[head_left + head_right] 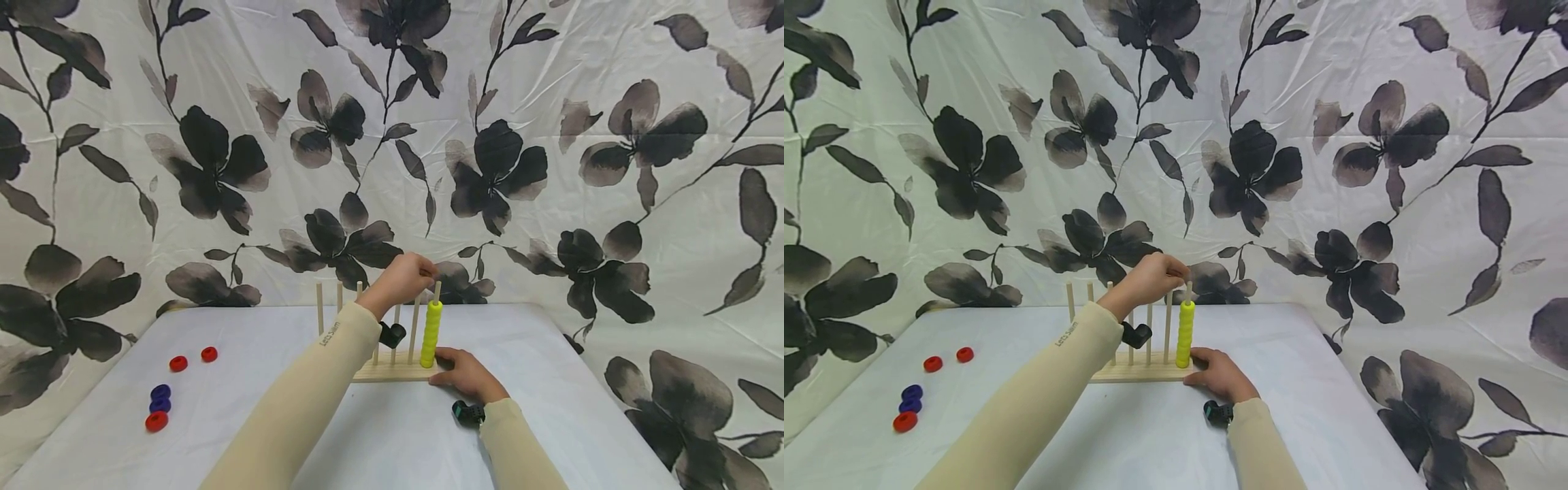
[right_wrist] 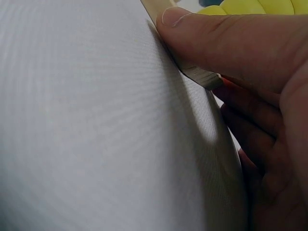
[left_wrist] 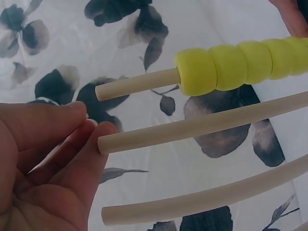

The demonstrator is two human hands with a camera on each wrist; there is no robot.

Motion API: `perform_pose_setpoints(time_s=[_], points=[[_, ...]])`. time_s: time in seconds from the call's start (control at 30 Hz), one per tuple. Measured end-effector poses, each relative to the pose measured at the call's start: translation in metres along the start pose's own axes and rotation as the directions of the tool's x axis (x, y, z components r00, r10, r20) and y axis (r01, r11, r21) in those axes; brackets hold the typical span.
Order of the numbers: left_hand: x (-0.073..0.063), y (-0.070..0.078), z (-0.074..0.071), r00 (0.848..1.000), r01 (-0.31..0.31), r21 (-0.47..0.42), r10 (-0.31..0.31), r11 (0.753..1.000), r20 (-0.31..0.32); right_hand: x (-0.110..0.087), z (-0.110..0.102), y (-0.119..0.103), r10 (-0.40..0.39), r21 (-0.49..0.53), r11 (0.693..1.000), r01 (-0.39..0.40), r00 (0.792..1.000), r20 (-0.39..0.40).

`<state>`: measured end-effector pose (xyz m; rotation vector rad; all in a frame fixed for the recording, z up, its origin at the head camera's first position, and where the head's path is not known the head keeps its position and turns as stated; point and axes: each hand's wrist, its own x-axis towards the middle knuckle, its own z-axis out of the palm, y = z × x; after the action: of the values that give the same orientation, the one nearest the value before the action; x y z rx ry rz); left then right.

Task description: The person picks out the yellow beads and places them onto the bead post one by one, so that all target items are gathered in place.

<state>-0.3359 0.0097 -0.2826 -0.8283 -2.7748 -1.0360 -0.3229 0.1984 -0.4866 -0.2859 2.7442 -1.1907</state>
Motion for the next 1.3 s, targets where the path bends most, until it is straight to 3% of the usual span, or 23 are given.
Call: perform_pose_setpoints(time_s=[0.3, 0.5, 0.77, 0.97, 1.1, 1.3], points=[[-0.008, -0.009, -0.008, 0.993, -0.015, 0.03, 0.019, 0.999, -0.114, 0.001, 0.002, -0.002, -0.026, -0.007, 1.0, 0.026, 1.0, -0.002], [-0.015, -0.019, -0.019, 0.989, 0.004, 0.036, 0.002, 0.999, -0.147, 0.0, -0.001, 0.0, -0.06, -0.023, 0.998, 0.06, 0.998, -0.004], [-0.036, -0.041, -0.036, 0.982, 0.017, 0.034, -0.01, 0.999, -0.19, -0.003, -0.005, 0.007, -0.059, -0.016, 0.998, 0.059, 0.998, -0.014], [-0.051, -0.058, -0.053, 0.973, 0.054, 0.055, -0.04, 0.997, -0.228, -0.007, -0.015, 0.005, -0.001, -0.044, 0.999, -0.001, 0.999, -0.033], [-0.059, -0.069, -0.062, 0.963, 0.102, 0.072, -0.08, 0.992, -0.258, -0.01, -0.026, -0.002, 0.019, -0.068, 0.997, -0.025, 0.996, -0.086], [-0.07, -0.086, -0.073, 0.946, 0.2, 0.099, -0.166, 0.975, -0.278, -0.011, -0.047, -0.018, -0.035, -0.187, 0.982, 0.008, 0.989, -0.144]])
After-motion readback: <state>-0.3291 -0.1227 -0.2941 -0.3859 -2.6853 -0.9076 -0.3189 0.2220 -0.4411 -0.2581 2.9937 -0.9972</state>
